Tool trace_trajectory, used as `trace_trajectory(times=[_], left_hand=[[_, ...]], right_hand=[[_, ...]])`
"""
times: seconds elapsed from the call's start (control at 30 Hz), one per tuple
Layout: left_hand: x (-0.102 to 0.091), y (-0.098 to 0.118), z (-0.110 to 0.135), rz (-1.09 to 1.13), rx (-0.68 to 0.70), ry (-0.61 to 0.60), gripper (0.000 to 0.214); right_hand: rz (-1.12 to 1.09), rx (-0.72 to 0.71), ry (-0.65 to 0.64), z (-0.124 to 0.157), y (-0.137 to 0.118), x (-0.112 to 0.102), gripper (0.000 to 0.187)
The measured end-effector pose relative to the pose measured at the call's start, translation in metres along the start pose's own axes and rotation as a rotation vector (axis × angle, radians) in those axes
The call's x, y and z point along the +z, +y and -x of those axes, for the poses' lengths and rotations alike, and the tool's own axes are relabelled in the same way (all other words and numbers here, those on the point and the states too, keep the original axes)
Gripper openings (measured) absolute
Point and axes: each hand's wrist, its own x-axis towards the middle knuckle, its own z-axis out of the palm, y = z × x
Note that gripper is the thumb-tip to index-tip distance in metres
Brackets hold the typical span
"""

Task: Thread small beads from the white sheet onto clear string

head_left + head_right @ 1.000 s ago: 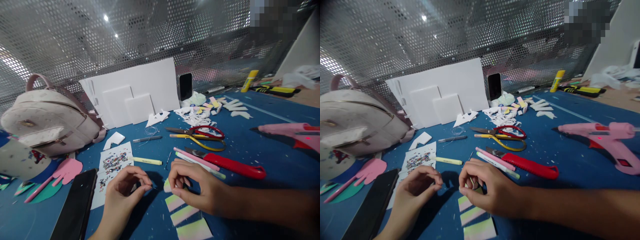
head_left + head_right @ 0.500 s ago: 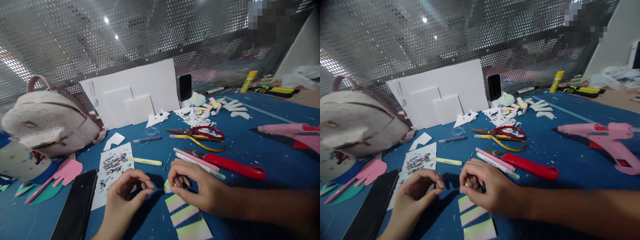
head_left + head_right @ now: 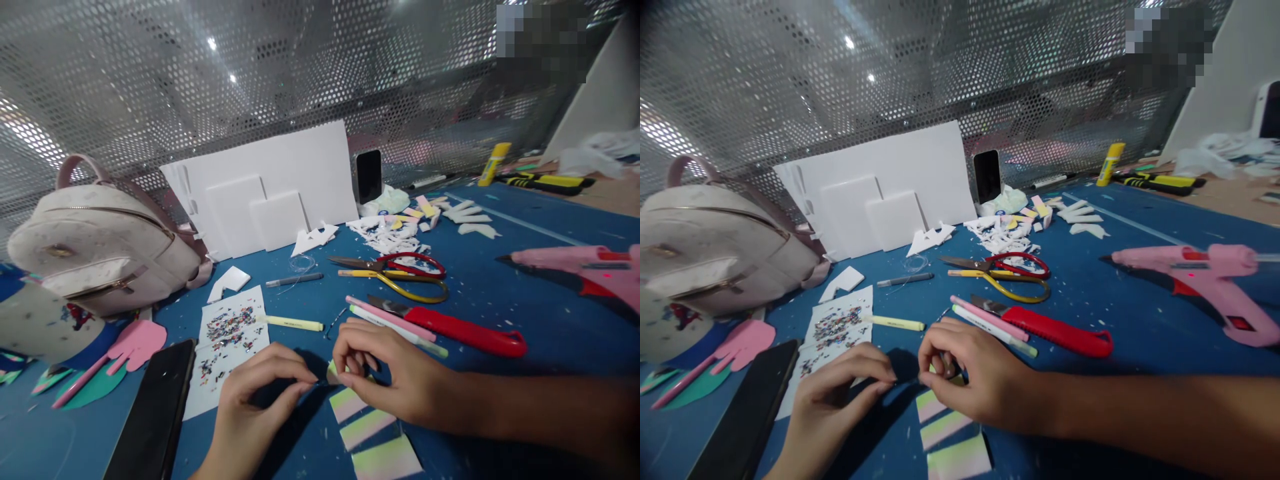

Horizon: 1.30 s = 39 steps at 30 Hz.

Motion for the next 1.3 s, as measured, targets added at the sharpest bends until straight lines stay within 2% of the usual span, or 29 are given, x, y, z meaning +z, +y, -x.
trace_trajectory(times=[0.4, 0.57, 0.87, 1.03, 1.17, 1.23, 1.3], left_hand=[[0.001, -0.003, -0.001, 0.004, -0.039, 0.012, 0.018], [0.003, -0.003, -0.001, -0.037, -0.058, -0.023, 0.018], [0.022, 0.006, 0.005, -0.205, 0.053, -0.16, 0.026], [0.03, 0.011, 0.004, -0.22, 0.085, -0.153, 0.028], [0.027, 0.016, 0.007, -0.259, 0.175, -0.096, 0.024], [0.025, 0.02, 0.009, -0.264, 0.234, -0.107, 0.023], [0.023, 0.023, 0.009, -0.237, 0.237, -0.122, 0.023]], right_hand=[[0.027, -0.03, 0.012, -0.002, 0.003, 0.003, 0.011], [0.012, -0.055, 0.005, -0.002, -0.002, 0.001, 0.012], [0.007, -0.16, -0.053, -0.001, -0.001, 0.0, 0.012], [-0.058, -0.197, -0.027, 0.0, -0.001, 0.0, 0.009], [-0.108, -0.111, 0.012, -0.002, -0.004, -0.002, 0.008], [-0.109, -0.048, 0.055, -0.003, -0.003, -0.002, 0.01], [-0.119, -0.009, 0.107, -0.004, -0.001, -0.003, 0.011]])
